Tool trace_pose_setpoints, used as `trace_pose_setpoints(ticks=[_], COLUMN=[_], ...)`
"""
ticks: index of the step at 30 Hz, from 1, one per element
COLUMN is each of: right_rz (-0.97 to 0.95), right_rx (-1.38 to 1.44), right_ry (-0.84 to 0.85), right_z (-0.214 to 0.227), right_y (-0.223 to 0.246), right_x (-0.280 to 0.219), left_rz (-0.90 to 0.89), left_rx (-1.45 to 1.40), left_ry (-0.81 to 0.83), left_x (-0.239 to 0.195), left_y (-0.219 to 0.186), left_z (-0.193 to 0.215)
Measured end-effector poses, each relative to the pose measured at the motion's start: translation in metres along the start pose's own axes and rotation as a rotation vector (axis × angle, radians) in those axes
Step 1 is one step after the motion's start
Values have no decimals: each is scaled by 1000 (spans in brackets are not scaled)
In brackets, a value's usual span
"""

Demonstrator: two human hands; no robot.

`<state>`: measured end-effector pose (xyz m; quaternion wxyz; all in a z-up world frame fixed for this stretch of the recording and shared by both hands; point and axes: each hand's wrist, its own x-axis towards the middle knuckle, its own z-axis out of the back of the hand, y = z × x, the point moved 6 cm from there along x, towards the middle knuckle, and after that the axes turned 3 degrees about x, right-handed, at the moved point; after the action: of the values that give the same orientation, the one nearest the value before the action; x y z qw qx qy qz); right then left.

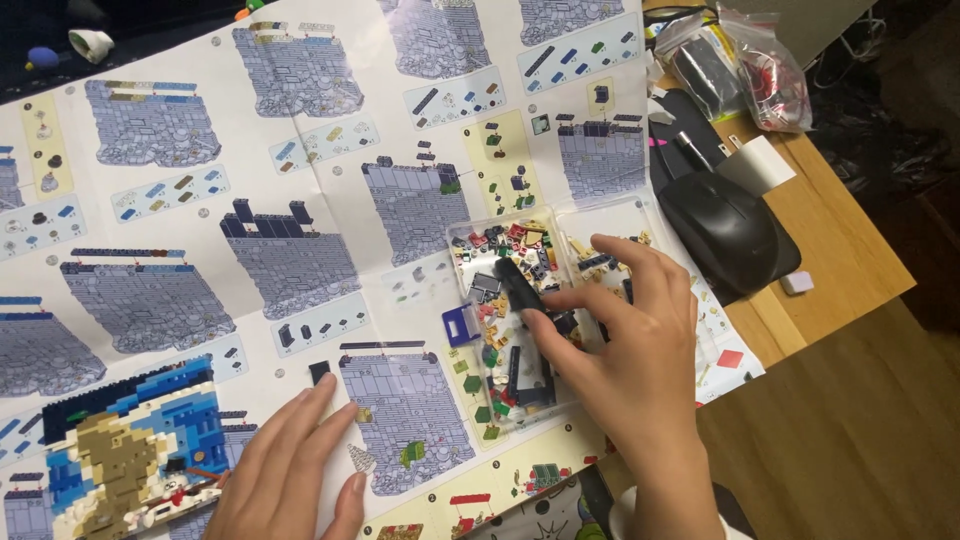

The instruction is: The person assembles a Lego model by selecting various small plastic bricks from a clear container and a cardboard box. They follow a printed instruction manual laid out on the table, attaching pieces to a growing structure and occasionally sorting through the loose parts.

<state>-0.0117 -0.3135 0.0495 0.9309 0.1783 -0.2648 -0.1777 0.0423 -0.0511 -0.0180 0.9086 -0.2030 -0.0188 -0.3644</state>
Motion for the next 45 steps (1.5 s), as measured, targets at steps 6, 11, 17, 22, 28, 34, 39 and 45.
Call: trace_pose_setpoints(ticks=[6, 11, 17, 22, 28, 34, 39, 45], right_rz=[-99, -134, -146, 34, 211, 110, 26, -136], right_rx=[103, 103, 108, 219, 293, 269, 187, 89], right_ry=[-110, -121, 20, 82, 333, 199, 20, -138], right_z=[3, 0, 3, 26, 12, 17, 30, 37], right_y=[-1, -9, -9, 2, 10, -3, -14, -40], right_x=[-7, -10, -7, -7, -27, -25, -26, -29], left_rz=[39, 71, 75, 56, 50, 83, 77, 96], left_rx=[-7, -3, -5, 34, 89, 117, 113, 118], left_ry=[9, 39, 40, 42, 57, 34, 34, 33], left_x=[1, 2, 1, 1, 1, -2, -2, 0], left_y=[-2, -3, 1, 1, 4, 6, 6, 4], left_z=[5, 4, 2, 0, -6, -9, -9, -7])
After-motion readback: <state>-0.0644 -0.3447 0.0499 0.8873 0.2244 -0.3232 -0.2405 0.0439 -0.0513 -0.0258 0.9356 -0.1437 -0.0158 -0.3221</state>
